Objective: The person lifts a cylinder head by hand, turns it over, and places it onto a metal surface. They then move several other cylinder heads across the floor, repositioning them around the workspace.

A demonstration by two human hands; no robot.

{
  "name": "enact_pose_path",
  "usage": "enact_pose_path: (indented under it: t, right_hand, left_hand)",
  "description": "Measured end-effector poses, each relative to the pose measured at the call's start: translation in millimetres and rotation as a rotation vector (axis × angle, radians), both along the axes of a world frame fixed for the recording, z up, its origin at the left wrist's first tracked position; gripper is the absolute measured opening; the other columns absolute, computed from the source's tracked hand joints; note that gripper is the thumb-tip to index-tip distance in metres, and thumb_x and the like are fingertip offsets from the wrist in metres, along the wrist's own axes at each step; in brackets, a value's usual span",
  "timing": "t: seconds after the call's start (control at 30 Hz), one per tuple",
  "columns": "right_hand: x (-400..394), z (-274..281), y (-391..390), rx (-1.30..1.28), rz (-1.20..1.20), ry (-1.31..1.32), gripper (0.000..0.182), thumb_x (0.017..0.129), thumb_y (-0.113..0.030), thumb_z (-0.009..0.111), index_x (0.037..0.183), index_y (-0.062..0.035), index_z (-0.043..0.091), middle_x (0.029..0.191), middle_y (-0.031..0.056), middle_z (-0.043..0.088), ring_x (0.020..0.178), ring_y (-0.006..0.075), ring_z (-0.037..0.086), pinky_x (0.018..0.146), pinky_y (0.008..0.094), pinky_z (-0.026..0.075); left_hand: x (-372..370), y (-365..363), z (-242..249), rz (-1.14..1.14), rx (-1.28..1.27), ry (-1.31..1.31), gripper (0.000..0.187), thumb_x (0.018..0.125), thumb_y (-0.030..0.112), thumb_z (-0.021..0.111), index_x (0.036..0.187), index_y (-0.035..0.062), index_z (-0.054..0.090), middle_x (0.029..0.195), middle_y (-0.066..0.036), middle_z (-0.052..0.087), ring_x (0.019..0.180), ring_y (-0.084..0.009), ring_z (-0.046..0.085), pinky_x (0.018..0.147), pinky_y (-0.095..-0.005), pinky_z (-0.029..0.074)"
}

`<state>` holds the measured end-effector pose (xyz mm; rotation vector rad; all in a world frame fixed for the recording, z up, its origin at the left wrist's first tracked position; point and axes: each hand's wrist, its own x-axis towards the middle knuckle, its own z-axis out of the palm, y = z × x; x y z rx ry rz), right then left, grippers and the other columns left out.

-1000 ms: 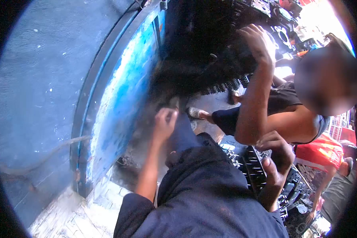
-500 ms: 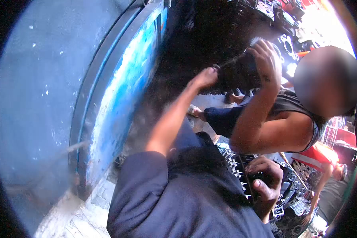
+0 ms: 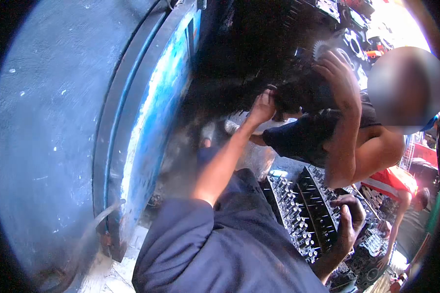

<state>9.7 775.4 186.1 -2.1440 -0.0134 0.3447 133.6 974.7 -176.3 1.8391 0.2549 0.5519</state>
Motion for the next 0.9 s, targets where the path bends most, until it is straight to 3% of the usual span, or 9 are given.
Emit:
enact_pose_path:
  t: [0.13, 0.2, 0.3, 0.37, 0.5, 0.7, 0.8, 0.9]
  right_hand:
    - [-3, -23, 9, -0.010, 0.060, 0.132, 0.018, 0.085, -0.014, 0.061, 0.087, 0.0032, 0.062, 0.083, 0.0043, 0.062, 0.077, 0.0104, 0.053, 0.072, 0.0236, 0.040]
    - [-6, -38, 17, -0.056, 0.002, 0.339, 0.015, 0.084, -0.013, 0.064, 0.088, 0.0017, 0.062, 0.084, 0.0037, 0.063, 0.075, 0.0106, 0.054, 0.071, 0.0245, 0.041]
    - [-7, -53, 23, -0.126, 0.288, 0.253, 0.017, 0.081, -0.009, 0.067, 0.092, 0.0017, 0.062, 0.085, 0.0086, 0.064, 0.078, 0.0163, 0.059, 0.072, 0.0295, 0.045]
    - [-4, -50, 27, -0.110, 0.405, 0.229, 0.018, 0.079, -0.006, 0.067, 0.094, 0.0028, 0.062, 0.089, 0.0111, 0.065, 0.082, 0.0193, 0.061, 0.074, 0.0308, 0.046]
    - [-9, -33, 27, -0.059, 0.277, 0.166, 0.018, 0.080, -0.007, 0.066, 0.094, 0.0035, 0.063, 0.092, 0.0118, 0.065, 0.080, 0.0171, 0.059, 0.073, 0.0285, 0.046]
    - [-15, -19, 15, -0.029, 0.212, 0.161, 0.016, 0.079, -0.006, 0.064, 0.091, 0.0047, 0.062, 0.089, 0.0101, 0.063, 0.079, 0.0142, 0.057, 0.071, 0.0252, 0.044]
    - [-32, -15, 23, 0.009, 0.063, 0.170, 0.015, 0.079, -0.006, 0.065, 0.090, 0.0042, 0.062, 0.089, 0.0088, 0.062, 0.080, 0.0132, 0.055, 0.073, 0.0242, 0.043]
    - [-39, -11, 19, 0.061, 0.061, 0.236, 0.019, 0.076, -0.006, 0.067, 0.091, 0.0043, 0.061, 0.090, 0.0083, 0.062, 0.083, 0.0130, 0.055, 0.076, 0.0232, 0.042]
  left_hand:
    - [12, 20, -3, -0.056, -0.104, 0.033, 0.019, 0.093, 0.013, 0.042, 0.099, -0.0006, 0.053, 0.092, -0.029, 0.060, 0.089, -0.0501, 0.055, 0.073, -0.0553, 0.045]
    - [16, 29, -1, -0.108, -0.167, 0.088, 0.018, 0.092, 0.013, 0.042, 0.098, -0.0011, 0.053, 0.093, -0.030, 0.060, 0.090, -0.0501, 0.055, 0.072, -0.0555, 0.045]
    - [10, 33, 4, -0.091, -0.109, -0.050, 0.018, 0.090, 0.012, 0.045, 0.099, -0.0015, 0.053, 0.094, -0.031, 0.060, 0.093, -0.0495, 0.056, 0.074, -0.0560, 0.045]
    - [13, 33, -2, -0.117, -0.097, 0.038, 0.018, 0.088, 0.011, 0.046, 0.099, -0.0019, 0.053, 0.093, -0.031, 0.060, 0.091, -0.0494, 0.056, 0.073, -0.0559, 0.046]
    - [15, 21, -16, 0.034, 0.058, -0.028, 0.017, 0.084, 0.008, 0.049, 0.095, -0.0034, 0.054, 0.089, -0.030, 0.061, 0.087, -0.0494, 0.058, 0.072, -0.0557, 0.047]
    - [16, 17, 1, 0.029, 0.010, -0.068, 0.015, 0.075, 0.004, 0.057, 0.087, -0.0055, 0.056, 0.081, -0.028, 0.062, 0.079, -0.0474, 0.060, 0.068, -0.0538, 0.048]
    - [16, 16, -3, 0.032, 0.008, -0.131, 0.017, 0.073, 0.004, 0.058, 0.087, -0.0064, 0.055, 0.080, -0.027, 0.061, 0.075, -0.0460, 0.061, 0.065, -0.0516, 0.048]
    - [9, 12, -3, 0.022, -0.022, 0.058, 0.016, 0.076, 0.004, 0.056, 0.088, -0.0061, 0.055, 0.080, -0.028, 0.061, 0.076, -0.0451, 0.061, 0.066, -0.0506, 0.048]
